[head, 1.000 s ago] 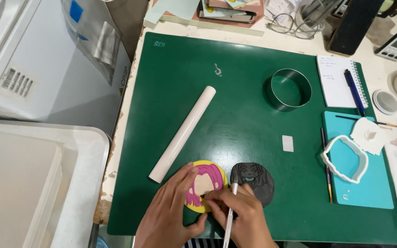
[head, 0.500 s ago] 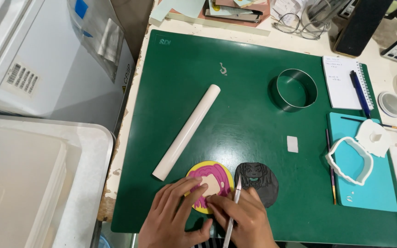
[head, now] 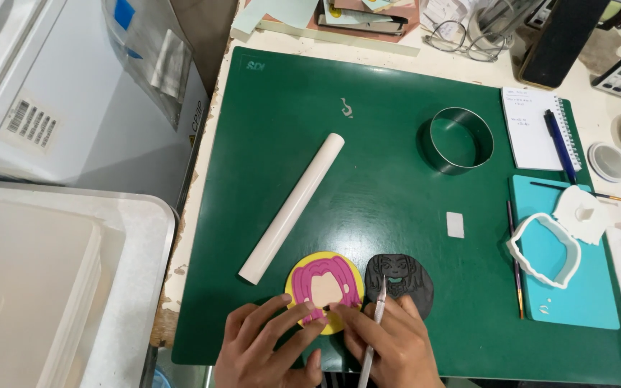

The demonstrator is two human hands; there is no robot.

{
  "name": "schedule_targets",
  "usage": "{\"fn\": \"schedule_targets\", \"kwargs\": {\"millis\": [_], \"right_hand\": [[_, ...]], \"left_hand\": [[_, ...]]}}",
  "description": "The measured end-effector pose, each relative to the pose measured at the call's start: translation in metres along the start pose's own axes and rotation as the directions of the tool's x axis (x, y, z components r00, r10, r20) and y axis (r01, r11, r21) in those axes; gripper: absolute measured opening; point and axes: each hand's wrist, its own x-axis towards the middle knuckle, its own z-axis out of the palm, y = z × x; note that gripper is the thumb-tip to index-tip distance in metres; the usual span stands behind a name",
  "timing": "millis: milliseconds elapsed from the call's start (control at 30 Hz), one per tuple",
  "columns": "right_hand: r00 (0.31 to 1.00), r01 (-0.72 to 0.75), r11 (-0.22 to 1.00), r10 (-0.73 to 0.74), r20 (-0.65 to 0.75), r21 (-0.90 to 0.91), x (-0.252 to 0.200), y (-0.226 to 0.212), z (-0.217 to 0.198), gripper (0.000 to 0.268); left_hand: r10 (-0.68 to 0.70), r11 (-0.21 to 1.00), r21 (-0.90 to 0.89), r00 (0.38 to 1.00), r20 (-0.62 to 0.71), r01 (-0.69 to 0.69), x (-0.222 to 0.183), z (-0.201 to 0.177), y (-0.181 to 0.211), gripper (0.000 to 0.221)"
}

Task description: Rolling, cutting, and engraving intricate details into fondant to create a character's hair.

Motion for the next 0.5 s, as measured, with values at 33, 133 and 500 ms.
{"fn": "schedule_targets", "kwargs": {"millis": [33, 133, 500], "right_hand": [[1.000, 0.000, 1.000, 0.000, 0.000, 0.001, -0.002, 0.001, 0.000, 0.019], [0.998, -0.068, 0.996, 0.068, 0.005, 0.060, -0.005, 0.002, -0.001, 0.017], [0.990, -0.097, 0.988, 0.084, 0.114, 0.118, -0.013, 0.008, 0.000, 0.026]], "left_hand": [[0.000, 1.000, 0.001, 1.000, 0.000, 0.000, 0.002, -0.001, -0.001, 0.033], [0.055, 0.998, 0.034, 0.998, 0.032, -0.057, 0.005, -0.001, -0.003, 0.031], [0.015, 0.997, 0.071, 1.000, 0.011, -0.016, 0.004, 0.003, -0.002, 0.034]]}}
